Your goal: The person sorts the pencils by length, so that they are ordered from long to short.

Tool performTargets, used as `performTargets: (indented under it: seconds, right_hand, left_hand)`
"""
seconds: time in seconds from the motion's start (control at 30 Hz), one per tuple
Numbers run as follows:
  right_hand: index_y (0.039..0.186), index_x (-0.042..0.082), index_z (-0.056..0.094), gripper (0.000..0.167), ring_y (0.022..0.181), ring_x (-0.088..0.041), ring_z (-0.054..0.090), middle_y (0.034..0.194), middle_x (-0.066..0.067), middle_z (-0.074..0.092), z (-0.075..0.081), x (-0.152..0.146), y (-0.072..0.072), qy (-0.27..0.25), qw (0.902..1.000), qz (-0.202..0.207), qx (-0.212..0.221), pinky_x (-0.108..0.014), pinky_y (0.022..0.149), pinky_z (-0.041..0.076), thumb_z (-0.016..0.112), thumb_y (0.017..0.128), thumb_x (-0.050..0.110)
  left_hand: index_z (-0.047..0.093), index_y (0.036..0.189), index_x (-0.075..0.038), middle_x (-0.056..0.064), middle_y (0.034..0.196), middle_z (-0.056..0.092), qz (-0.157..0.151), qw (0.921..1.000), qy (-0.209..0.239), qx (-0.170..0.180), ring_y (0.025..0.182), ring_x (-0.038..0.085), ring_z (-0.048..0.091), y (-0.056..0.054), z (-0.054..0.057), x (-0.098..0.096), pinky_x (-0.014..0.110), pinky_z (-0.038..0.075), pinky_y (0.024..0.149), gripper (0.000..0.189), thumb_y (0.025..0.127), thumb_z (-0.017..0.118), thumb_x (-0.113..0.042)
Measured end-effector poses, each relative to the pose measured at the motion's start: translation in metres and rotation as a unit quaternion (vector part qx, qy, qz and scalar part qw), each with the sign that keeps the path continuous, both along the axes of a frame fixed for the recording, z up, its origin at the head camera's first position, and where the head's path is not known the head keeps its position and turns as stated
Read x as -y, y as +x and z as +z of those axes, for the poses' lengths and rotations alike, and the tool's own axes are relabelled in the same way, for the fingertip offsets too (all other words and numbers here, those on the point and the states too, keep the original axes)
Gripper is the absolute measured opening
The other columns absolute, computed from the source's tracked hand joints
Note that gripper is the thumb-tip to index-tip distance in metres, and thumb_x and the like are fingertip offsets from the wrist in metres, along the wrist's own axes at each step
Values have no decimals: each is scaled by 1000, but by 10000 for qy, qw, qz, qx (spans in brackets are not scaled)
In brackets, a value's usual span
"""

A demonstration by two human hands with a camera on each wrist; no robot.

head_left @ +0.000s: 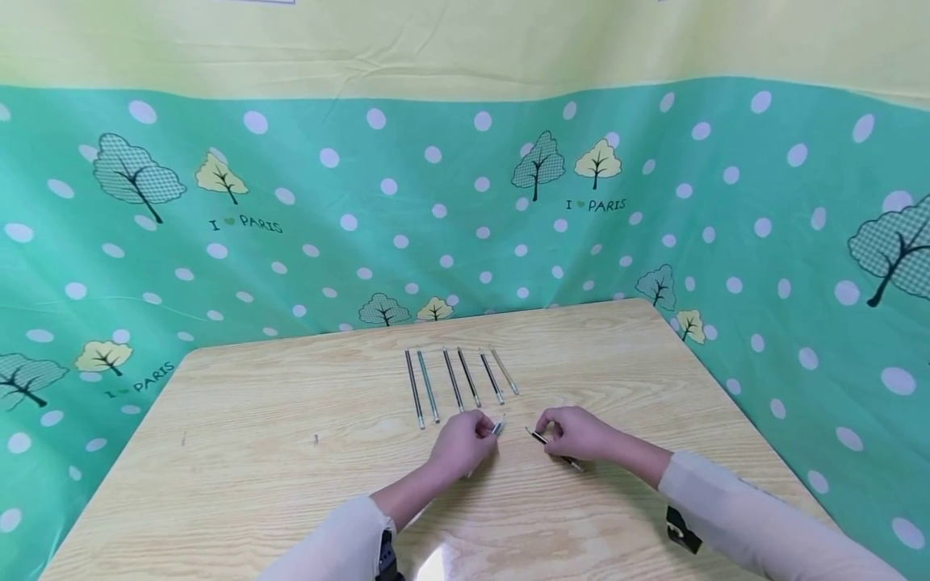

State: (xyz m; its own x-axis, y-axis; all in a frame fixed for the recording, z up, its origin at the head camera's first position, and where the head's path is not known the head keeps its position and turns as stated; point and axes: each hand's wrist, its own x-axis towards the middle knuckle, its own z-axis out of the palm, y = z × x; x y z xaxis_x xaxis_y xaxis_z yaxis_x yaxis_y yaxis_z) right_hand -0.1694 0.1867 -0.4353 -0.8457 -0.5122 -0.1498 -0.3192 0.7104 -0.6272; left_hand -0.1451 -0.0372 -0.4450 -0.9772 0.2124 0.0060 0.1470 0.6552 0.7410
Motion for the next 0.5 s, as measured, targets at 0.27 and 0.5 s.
performTargets:
  seconds: [0.27, 0.5]
  right_hand:
    - [98, 5, 62, 25, 53, -8, 45, 63, 3, 53, 4, 3, 2, -56, 9999, -121, 52, -19, 46, 38, 63, 74, 3]
    - [103, 2, 61, 24, 55, -10, 45, 66, 1, 51, 11, 8, -1, -531, 9969, -474, 341, -20, 47, 39, 63, 79, 4]
  left_hand:
    - [64, 91, -5, -1, 76, 60, 49, 9997, 224, 125, 63, 9, 52, 2, 2, 6, 17, 47, 52, 13, 78, 61, -6]
    - [64, 96, -3, 0, 79, 61, 70, 9987, 467, 191, 65, 8, 54, 0, 2, 12, 17, 49, 56, 17, 81, 62, -10]
